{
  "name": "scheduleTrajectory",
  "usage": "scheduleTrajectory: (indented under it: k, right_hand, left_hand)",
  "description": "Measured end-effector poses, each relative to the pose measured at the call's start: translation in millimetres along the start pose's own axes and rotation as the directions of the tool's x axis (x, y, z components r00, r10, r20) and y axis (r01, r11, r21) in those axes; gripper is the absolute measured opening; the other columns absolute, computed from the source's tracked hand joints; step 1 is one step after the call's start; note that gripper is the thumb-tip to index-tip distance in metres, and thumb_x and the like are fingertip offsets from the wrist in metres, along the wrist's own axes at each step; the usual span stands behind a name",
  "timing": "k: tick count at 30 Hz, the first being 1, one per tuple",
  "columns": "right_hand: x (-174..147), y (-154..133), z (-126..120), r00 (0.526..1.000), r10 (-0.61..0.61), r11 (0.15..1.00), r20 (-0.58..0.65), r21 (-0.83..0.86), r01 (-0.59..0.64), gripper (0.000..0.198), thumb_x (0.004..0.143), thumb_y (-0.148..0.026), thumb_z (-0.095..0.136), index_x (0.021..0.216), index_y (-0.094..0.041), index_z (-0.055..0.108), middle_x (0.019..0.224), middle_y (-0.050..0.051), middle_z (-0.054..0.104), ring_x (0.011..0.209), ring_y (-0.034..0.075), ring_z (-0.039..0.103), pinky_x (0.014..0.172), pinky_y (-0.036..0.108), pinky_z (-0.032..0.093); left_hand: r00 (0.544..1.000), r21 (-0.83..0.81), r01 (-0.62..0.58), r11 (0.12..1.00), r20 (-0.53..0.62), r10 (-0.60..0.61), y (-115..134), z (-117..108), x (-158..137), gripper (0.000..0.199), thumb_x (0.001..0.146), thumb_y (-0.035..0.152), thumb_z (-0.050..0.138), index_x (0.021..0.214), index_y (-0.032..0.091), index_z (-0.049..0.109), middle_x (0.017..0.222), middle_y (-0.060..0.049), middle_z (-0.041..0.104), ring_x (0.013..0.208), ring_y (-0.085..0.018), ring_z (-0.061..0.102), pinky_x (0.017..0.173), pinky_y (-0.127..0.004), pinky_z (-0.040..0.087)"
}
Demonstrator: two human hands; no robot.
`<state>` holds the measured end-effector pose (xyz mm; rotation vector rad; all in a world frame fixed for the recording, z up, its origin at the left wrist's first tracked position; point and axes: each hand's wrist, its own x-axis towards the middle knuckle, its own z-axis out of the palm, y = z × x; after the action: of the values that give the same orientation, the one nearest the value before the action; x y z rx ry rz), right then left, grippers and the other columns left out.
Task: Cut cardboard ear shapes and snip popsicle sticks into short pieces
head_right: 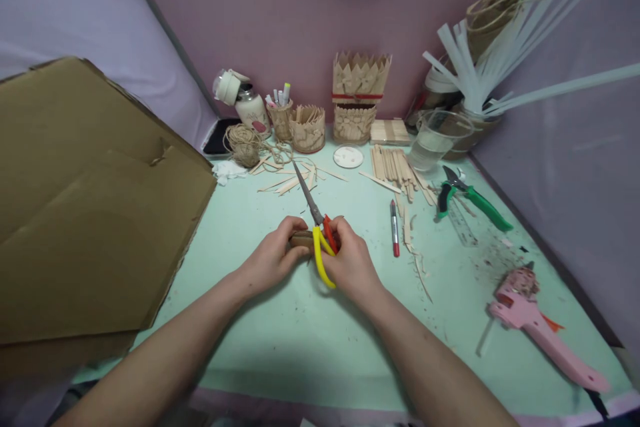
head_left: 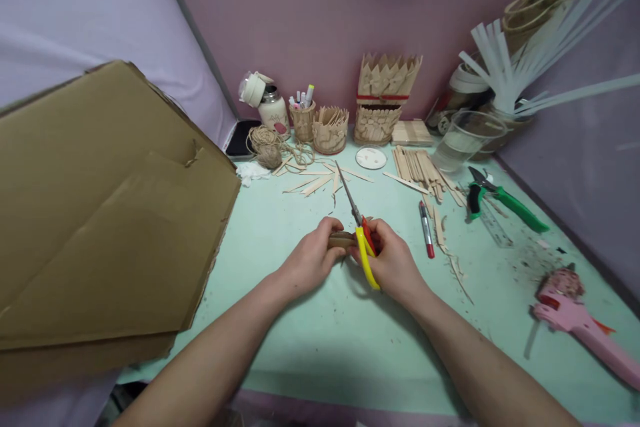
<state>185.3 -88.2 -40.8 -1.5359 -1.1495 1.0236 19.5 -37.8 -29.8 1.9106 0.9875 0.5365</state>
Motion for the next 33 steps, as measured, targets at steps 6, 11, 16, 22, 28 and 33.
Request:
scheduleTrajectory:
  k: [6, 11, 16, 22, 28, 33]
  right_hand:
    - [0, -9, -3, 0.990, 0.140, 0.921, 0.022, 0.365, -0.138, 0.034, 0.065, -0.033, 0.074, 0.080, -0.024, 0.045, 0.058, -0.009, 0.045, 0.043, 0.009, 0.038, 0.042, 0.023, 0.031]
    - [0, -9, -3, 0.977, 0.194, 0.791, 0.088, 0.576, -0.209, 0.036, 0.067, -0.035, 0.074, 0.078, -0.023, 0.042, 0.046, -0.014, 0.027, 0.038, 0.005, 0.020, 0.039, 0.019, 0.021]
    - [-3, -8, 4, 0.967, 0.214, 0.722, 0.134, 0.645, -0.250, 0.038, 0.066, -0.031, 0.077, 0.078, -0.023, 0.041, 0.043, -0.015, 0.027, 0.038, 0.004, 0.019, 0.038, 0.018, 0.020]
    - [-10, -10, 11, 0.978, 0.200, 0.740, 0.065, 0.644, -0.194, 0.041, 0.066, -0.028, 0.080, 0.082, -0.024, 0.042, 0.048, -0.014, 0.036, 0.038, 0.004, 0.027, 0.038, 0.018, 0.023]
    - [-11, -8, 12, 0.980, 0.193, 0.792, 0.042, 0.584, -0.181, 0.042, 0.064, -0.029, 0.081, 0.085, -0.023, 0.045, 0.051, -0.013, 0.041, 0.039, 0.005, 0.035, 0.038, 0.019, 0.026]
    - [-10, -7, 9, 0.984, 0.174, 0.837, 0.048, 0.519, -0.173, 0.043, 0.065, -0.031, 0.081, 0.086, -0.023, 0.044, 0.050, -0.013, 0.043, 0.038, 0.007, 0.037, 0.039, 0.020, 0.028]
  left_hand:
    - [0.982, -0.583, 0.170, 0.794, 0.035, -0.184, 6, 7, 5, 0.053, 0.067, 0.020, 0.075, 0.110, 0.020, 0.045, 0.100, -0.005, 0.066, 0.093, -0.017, 0.062, 0.083, -0.033, 0.047]
    - [0.966, -0.738, 0.196, 0.645, 0.034, -0.254, 13, 20, 3, 0.037, 0.066, 0.029, 0.078, 0.095, 0.016, 0.058, 0.095, -0.006, 0.067, 0.091, -0.015, 0.062, 0.086, -0.030, 0.046]
    - [0.957, -0.759, 0.126, 0.639, -0.077, -0.279, 17, 29, -1, 0.032, 0.068, 0.030, 0.077, 0.092, 0.015, 0.062, 0.094, -0.006, 0.069, 0.090, -0.015, 0.062, 0.085, -0.028, 0.046]
    - [0.924, -0.698, 0.102, 0.709, -0.198, -0.327, 16, 31, 0, 0.021, 0.071, 0.028, 0.072, 0.085, 0.015, 0.064, 0.084, -0.003, 0.068, 0.079, -0.013, 0.059, 0.077, -0.026, 0.046]
    - [0.910, -0.650, 0.133, 0.748, -0.219, -0.352, 19, 25, -1, 0.016, 0.069, 0.027, 0.071, 0.071, 0.015, 0.060, 0.067, 0.002, 0.059, 0.064, -0.009, 0.051, 0.064, -0.023, 0.040]
    - [0.913, -0.628, 0.146, 0.765, -0.212, -0.348, 19, 23, -1, 0.016, 0.068, 0.026, 0.070, 0.068, 0.015, 0.057, 0.062, 0.004, 0.054, 0.060, -0.009, 0.047, 0.060, -0.023, 0.036]
